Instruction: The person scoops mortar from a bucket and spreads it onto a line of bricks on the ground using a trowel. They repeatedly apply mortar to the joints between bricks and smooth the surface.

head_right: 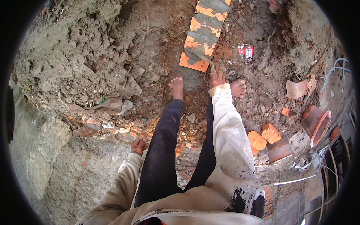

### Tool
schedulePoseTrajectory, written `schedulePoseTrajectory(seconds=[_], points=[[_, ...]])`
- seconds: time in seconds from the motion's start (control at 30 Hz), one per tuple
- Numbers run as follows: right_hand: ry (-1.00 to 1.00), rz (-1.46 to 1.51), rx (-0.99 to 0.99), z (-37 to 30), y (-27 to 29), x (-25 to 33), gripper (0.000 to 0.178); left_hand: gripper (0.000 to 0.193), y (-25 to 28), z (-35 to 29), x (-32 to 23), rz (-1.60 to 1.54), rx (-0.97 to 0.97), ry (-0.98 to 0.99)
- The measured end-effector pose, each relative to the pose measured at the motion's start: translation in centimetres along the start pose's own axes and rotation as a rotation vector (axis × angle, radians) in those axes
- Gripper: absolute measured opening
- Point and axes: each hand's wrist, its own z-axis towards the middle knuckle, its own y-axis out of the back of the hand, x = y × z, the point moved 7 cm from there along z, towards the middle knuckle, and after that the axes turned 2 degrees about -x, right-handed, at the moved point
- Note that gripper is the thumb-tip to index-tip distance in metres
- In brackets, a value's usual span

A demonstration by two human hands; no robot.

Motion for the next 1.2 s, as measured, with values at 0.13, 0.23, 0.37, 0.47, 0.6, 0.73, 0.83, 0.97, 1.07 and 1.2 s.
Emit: schedulePoseTrajectory(seconds=[0.13, 0.23, 0.37, 0.47, 0.6, 0.73, 0.83, 0.97, 1.07, 1.2], points=[[0.027, -0.111, 0.054, 1.1, 1.7, 0.9, 0.062, 0.035, 0.0, -0.1, -0.2, 0.020, -0.008, 0.008], [0.064, -0.155, 0.020, 1.0, 1.9, -0.3, 0.064, 0.034, -0.4, -0.5, -1.4, 0.010, 0.004, 0.001], [-0.043, -0.173, 0.217, 1.0, 2.8, -1.9, 0.067, 0.033, 0.1, -0.3, -1.8, 0.033, -0.006, -0.017], [-0.077, 0.004, 0.136, -0.8, 5.2, -0.3, 0.064, 0.033, 0.3, -0.3, -1.7, 0.035, 0.007, -0.039], [-0.005, 0.111, 0.111, -3.8, 1.9, 2.4, 0.058, 0.033, -0.2, 0.2, -1.2, 0.073, 0.026, -0.024], [-0.174, 0.086, 0.173, -3.6, 0.2, 1.5, 0.046, 0.033, -0.3, -0.2, -1.7, 0.074, 0.016, -0.015], [-0.275, 0.173, 0.133, -4.3, -0.2, -0.5, 0.041, 0.032, -0.2, -0.7, -2.4, 0.055, 0.002, -0.017], [-0.130, 0.122, 0.246, -4.9, 1.6, 1.5, 0.043, 0.030, 0.5, -0.1, -2.4, 0.037, -0.032, -0.014], [-0.084, 0.145, 0.303, -4.5, 0.3, 3.5, 0.043, 0.028, 0.1, 0.0, -2.5, 0.045, -0.023, -0.011], [-0.318, 0.191, 0.267, -3.2, -1.4, 3.5, 0.039, 0.031, -0.3, -0.1, -3.0, 0.071, 0.001, -0.025]])
